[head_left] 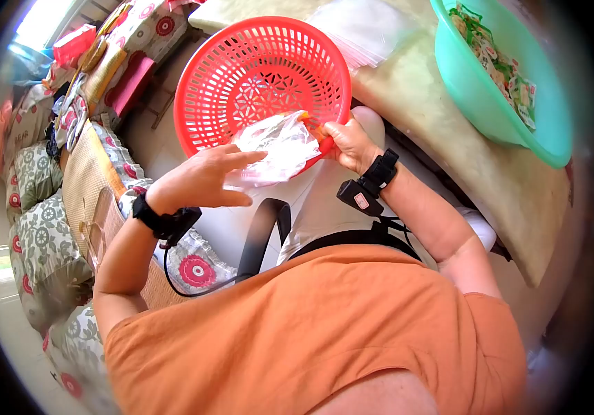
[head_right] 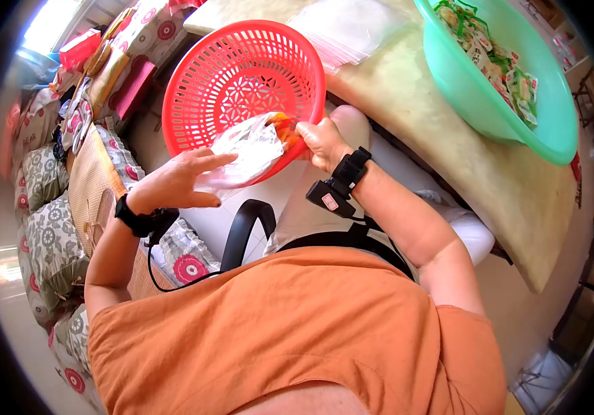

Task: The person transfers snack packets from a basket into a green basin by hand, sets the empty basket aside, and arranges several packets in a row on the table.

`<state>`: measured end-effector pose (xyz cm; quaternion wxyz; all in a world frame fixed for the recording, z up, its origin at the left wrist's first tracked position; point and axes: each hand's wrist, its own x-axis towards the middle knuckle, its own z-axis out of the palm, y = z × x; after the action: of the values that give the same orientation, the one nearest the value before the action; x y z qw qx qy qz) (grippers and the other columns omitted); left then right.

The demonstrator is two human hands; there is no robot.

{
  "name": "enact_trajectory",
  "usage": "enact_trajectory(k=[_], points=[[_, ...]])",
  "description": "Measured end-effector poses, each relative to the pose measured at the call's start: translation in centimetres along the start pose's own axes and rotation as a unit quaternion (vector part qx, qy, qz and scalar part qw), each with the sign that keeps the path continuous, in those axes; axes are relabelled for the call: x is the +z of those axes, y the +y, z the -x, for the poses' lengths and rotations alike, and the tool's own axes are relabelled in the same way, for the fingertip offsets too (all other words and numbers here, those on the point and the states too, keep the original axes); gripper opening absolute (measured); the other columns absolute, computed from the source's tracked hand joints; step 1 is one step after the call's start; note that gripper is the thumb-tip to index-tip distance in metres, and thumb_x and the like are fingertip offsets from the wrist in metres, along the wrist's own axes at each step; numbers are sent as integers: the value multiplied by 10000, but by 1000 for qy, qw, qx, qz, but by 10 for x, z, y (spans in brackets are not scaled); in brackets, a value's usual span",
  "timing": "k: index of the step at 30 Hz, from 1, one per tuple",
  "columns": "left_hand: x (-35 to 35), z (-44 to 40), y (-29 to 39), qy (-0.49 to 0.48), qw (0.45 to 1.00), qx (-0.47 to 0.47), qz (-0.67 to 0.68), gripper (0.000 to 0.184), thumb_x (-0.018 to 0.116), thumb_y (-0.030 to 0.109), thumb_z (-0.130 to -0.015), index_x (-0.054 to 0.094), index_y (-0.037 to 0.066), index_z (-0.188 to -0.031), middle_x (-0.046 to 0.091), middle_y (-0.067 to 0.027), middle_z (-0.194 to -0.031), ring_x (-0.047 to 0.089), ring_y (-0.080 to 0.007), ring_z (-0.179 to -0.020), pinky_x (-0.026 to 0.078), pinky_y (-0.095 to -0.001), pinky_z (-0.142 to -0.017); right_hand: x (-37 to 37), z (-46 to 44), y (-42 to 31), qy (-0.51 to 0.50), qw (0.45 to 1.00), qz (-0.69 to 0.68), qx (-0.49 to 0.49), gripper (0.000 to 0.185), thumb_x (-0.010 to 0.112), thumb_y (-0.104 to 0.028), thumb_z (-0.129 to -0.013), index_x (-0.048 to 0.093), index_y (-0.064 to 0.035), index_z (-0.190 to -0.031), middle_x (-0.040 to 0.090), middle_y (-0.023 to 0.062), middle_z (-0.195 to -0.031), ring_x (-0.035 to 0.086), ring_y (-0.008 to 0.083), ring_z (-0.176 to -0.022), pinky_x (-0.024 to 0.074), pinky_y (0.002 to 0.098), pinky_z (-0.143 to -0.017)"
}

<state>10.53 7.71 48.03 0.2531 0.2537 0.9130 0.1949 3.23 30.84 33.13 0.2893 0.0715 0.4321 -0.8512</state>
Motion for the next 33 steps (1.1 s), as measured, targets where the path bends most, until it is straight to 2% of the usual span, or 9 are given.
enact_trajectory(k=[3,9,11,12,21,25,27,29,33], points=[[-8,24,-23,117,991,63,26,667,713,123,-658,471,93,-1279,526,-170,-1140,506,-290,-1076,423,-360,-904,6,-7,0,1,999,17,41,319,445,61,-766,537,-13,-1062,607,72,-914,614,168,-752,538,299,-598],[-20,75,-105,345,845,-275,303,736,593,390,-851,209,88,-1401,418,-147,-1301,426,-250,-1191,455,-360,-844,54,-6,-21,-101,994,3,-27,261,466,50,-760,534,-15,-1004,592,55,-818,583,141,-668,505,255,-552],[-15,78,-119,391,751,-319,427,775,574,465,-841,195,94,-1405,459,-143,-1246,490,-238,-1117,487,-339,-735,55,-29,-9,-122,990,45,-47,328,470,37,-775,508,-66,-1083,601,68,-889,601,161,-702,544,331,-573],[-8,77,-128,425,705,-307,477,537,573,429,-856,389,128,-1261,538,-50,-1042,590,-142,-828,484,-268,-528,63,-26,-12,-100,993,51,-28,376,461,58,-763,486,-48,-1123,598,85,-960,615,206,-784,548,389,-618],[45,93,-194,437,696,-416,389,654,714,405,-742,412,-8,-1147,493,-33,-817,408,-52,-467,327,-183,-337,62,-46,31,-102,989,61,84,404,485,22,-788,458,-82,-1177,605,84,-985,634,222,-821,559,416,-631],[94,84,-183,402,633,-442,493,685,720,423,-729,397,-4,-1156,506,-32,-807,502,-104,-662,461,-270,-513,57,-52,62,-35,998,19,46,343,495,29,-778,513,-38,-1113,619,91,-969,629,217,-845,550,397,-639],[133,74,-193,355,674,-255,596,428,550,351,-878,511,27,-1153,592,-112,-1031,578,-186,-935,520,-333,-718,54,-57,76,-21,999,28,22,310,495,37,-763,542,-4,-1066,626,90,-961,621,205,-849,533,373,-683],[143,62,-169,292,553,-237,743,466,492,307,-904,448,-7,-1246,558,-152,-1157,541,-263,-1059,456,-409,-907,61,-55,85,12,999,40,16,314,489,29,-751,558,6,-1056,626,75,-964,606,206,-855,492,338,-774],[162,73,-219,238,466,-243,817,476,511,295,-884,453,-28,-1229,547,-171,-1171,546,-275,-1060,455,-413,-921,65,-37,49,-53,986,111,116,385,590,-123,-803,489,-17,-1159,561,78,-1119,539,201,-1012,460,377,-812]])
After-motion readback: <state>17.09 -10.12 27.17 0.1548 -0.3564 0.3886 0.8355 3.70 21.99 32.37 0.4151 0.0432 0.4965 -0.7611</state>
